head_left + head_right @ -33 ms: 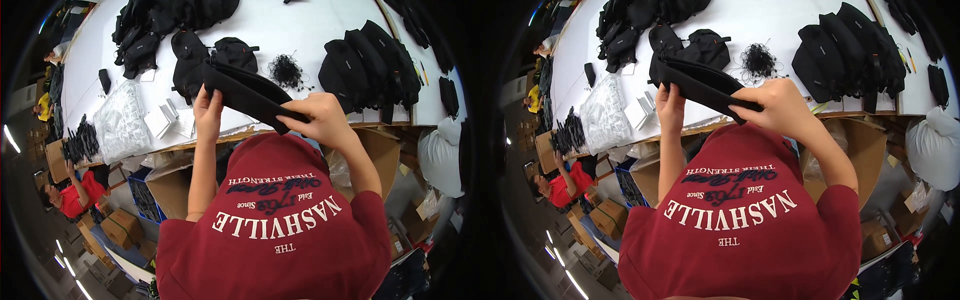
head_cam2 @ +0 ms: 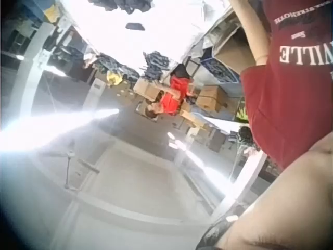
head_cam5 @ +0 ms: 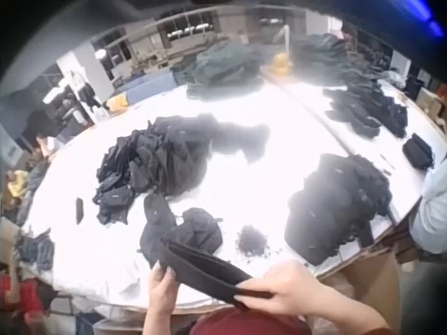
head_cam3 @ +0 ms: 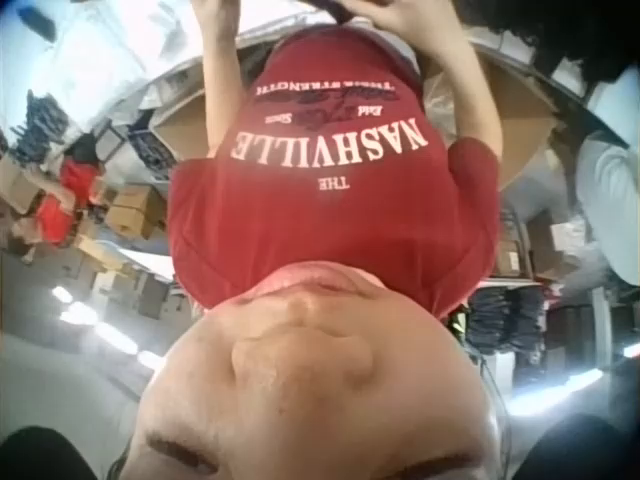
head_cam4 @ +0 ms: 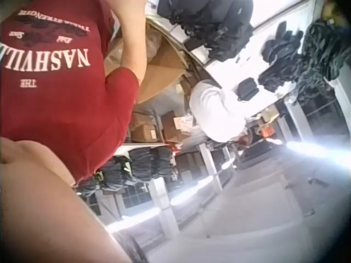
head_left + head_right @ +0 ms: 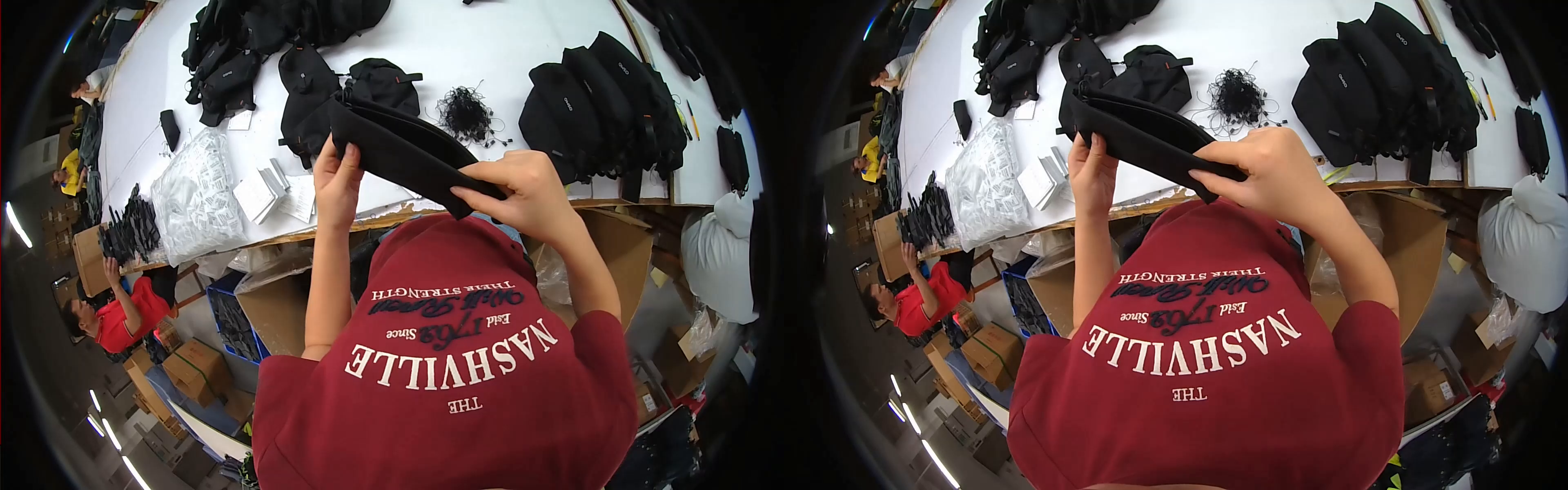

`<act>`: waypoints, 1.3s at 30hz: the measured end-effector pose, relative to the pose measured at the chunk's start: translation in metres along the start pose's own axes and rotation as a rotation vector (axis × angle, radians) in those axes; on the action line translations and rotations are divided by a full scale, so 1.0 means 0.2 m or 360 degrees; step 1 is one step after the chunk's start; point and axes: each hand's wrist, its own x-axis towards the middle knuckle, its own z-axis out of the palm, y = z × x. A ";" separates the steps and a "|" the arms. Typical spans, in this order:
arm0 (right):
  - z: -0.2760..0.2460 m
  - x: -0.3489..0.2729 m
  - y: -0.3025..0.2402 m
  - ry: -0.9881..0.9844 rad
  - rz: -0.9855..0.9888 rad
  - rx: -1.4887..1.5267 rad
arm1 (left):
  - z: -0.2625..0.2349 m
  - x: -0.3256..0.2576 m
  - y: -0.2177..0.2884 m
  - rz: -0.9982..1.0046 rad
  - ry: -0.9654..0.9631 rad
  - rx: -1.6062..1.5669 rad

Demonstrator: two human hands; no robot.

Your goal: Inspecting small black pouches for defects and then stacking and placing them into a large shipping box.

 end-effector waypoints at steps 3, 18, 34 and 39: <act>0.01 -0.03 -0.02 0.0003 -0.0114 -0.0114 | 0.09 0.02 0.04 -0.0041 0.0053 -0.0068; 0.06 -0.13 0.01 0.0269 0.0255 -0.0263 | 0.16 0.10 0.08 0.0123 0.0096 -0.0219; -0.13 0.17 -0.08 0.0093 -0.0220 0.0037 | 0.40 0.20 0.08 -0.0272 -0.0143 -0.0053; -0.12 0.08 -0.17 -0.0333 -0.0128 0.0404 | 0.21 0.30 0.08 -0.0276 -0.0027 -0.0442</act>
